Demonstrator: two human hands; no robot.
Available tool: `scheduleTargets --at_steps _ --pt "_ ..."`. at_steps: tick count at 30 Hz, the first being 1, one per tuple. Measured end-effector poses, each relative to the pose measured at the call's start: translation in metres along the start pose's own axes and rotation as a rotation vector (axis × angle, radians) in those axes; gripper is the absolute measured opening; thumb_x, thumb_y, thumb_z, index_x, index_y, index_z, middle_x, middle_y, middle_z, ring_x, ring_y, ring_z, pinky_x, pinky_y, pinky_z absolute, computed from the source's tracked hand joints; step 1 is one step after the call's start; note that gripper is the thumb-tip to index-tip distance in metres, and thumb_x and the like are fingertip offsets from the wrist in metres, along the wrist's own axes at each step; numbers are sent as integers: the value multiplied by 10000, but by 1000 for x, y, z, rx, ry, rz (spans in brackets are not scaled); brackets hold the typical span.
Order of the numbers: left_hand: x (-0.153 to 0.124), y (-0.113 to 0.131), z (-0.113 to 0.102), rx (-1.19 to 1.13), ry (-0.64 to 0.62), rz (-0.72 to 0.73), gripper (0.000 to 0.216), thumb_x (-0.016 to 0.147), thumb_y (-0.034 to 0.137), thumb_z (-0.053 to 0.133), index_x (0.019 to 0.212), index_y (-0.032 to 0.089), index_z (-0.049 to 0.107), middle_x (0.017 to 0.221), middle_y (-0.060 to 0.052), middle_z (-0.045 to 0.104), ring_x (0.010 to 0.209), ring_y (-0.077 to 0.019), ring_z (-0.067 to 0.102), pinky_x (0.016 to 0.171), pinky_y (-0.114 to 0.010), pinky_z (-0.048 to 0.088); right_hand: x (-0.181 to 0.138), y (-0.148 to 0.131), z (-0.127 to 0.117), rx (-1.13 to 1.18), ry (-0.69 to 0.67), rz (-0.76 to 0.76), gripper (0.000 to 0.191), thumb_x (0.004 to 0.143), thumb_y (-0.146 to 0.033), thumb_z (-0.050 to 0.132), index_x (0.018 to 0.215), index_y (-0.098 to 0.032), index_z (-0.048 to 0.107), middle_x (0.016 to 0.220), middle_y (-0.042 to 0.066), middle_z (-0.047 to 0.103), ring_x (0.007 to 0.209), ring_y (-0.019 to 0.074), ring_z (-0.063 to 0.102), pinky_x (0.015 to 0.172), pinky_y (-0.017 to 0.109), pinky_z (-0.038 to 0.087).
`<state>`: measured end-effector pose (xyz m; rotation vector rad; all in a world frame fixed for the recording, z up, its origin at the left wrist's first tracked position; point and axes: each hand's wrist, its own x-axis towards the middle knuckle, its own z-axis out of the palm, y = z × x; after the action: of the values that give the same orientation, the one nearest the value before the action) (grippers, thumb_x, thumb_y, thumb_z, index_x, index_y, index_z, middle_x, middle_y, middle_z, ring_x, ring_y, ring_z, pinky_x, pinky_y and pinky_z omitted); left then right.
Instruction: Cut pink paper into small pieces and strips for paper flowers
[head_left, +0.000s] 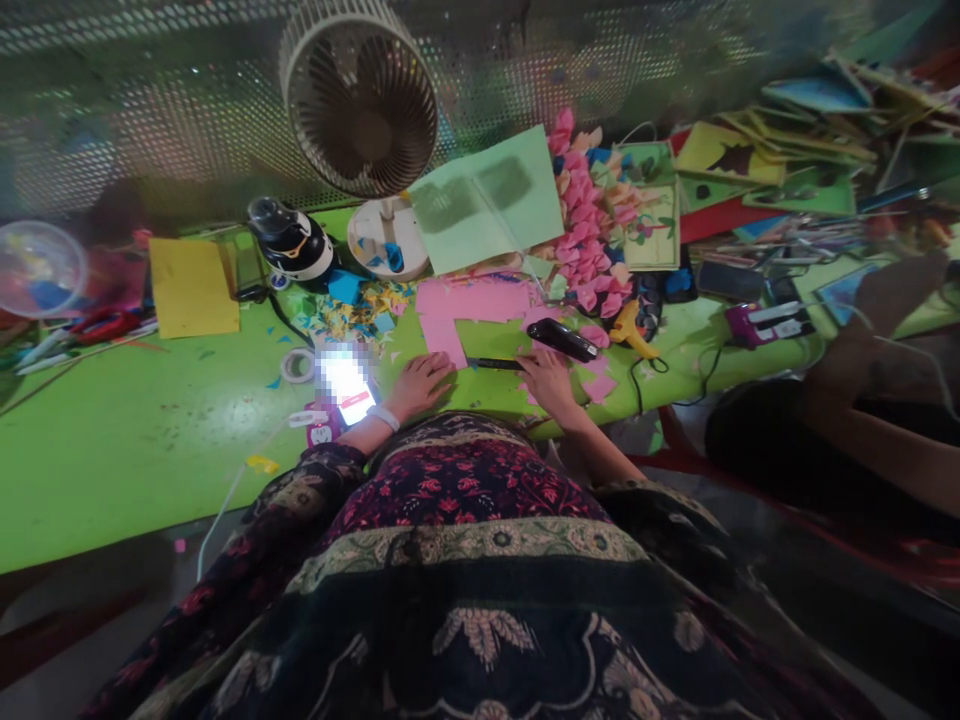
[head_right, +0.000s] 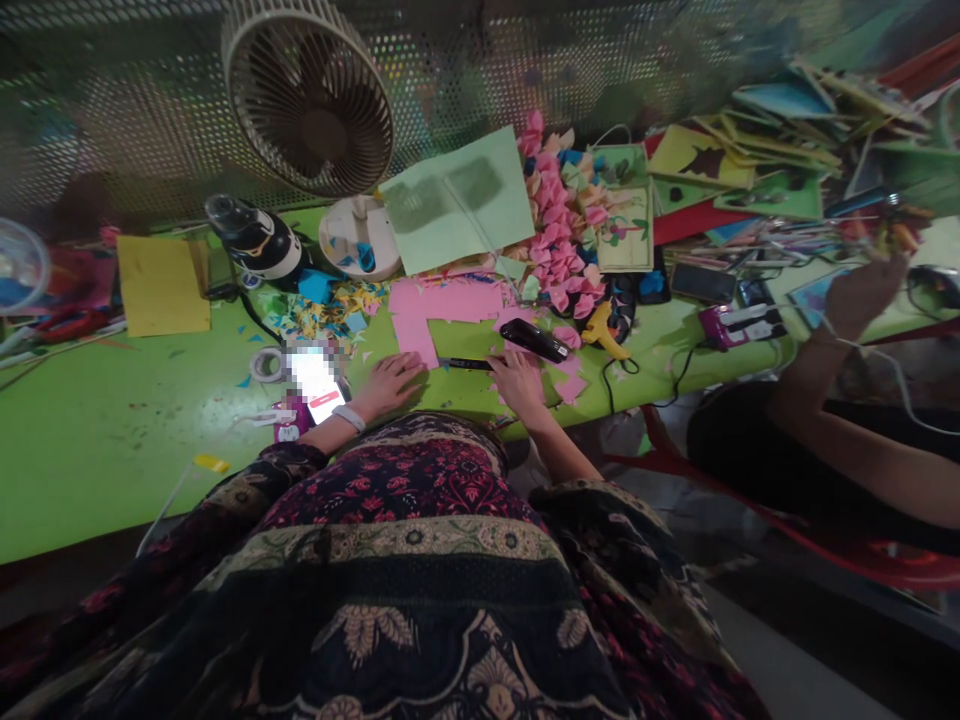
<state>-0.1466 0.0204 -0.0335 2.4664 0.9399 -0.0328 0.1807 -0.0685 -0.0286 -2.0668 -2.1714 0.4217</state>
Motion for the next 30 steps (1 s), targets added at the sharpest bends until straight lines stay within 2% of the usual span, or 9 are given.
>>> scheduleTargets --at_steps 2,4,8,12,15,21,26,30 --pt "14 -6 -8 -46 -1 -7 447 1055 349 446 1427 236 667 1540 -129 556 1411 -310 501 1203 -494 386 1 1 1 3 13 -1 397 987 -230 544 1342 -232 722 1226 161 664 1134 329 568 981 473 496" --pt "28 -15 -17 -118 -13 15 397 1036 330 492 1334 211 725 1398 -147 613 1302 -297 563 1142 -458 453 2 1 1 2 15 -5 389 988 -233 547 1330 -224 731 1224 160 664 1142 327 567 988 469 497" --pt "49 -33 -27 -249 -73 99 335 967 343 629 1246 218 766 1266 -125 605 1204 -272 594 1122 -428 482 4 1 -1 7 -5 -13 384 986 -233 566 1331 -216 735 1226 156 663 1165 322 568 1003 459 504" --pt "56 -44 -25 -293 -92 107 364 946 380 662 1263 229 758 1215 -106 582 1164 -265 596 1110 -420 494 10 2 -2 20 -8 -32 390 990 -220 576 1349 -242 727 1262 146 652 1204 320 560 1028 466 513" --pt "59 -48 -23 -298 -119 102 417 933 345 662 1329 233 728 1217 -107 572 1161 -265 594 1107 -413 493 18 4 -3 41 -30 -66 411 985 -204 571 1364 -262 721 1283 141 651 1216 327 553 1048 497 512" --pt "65 -51 -22 -298 -153 95 482 899 321 676 1369 219 712 1221 -109 559 1167 -271 581 1109 -405 483 21 10 -3 57 -71 -144 373 993 -201 550 1311 -215 744 1239 141 691 1218 320 550 1088 492 472" --pt "67 -56 -21 -325 -148 113 472 902 373 694 1354 244 724 1178 -92 572 1123 -256 595 1080 -392 508 7 7 -3 11 -79 -98 362 1003 -237 555 1314 -224 741 1260 140 694 1185 313 560 1012 457 488" --pt "69 -61 -24 -362 -170 141 465 928 330 651 1382 255 717 1171 -91 585 1126 -247 607 1115 -407 493 3 -4 -9 3 -87 -69 371 1016 -270 547 1335 -225 729 1261 148 695 1172 316 563 980 452 489"
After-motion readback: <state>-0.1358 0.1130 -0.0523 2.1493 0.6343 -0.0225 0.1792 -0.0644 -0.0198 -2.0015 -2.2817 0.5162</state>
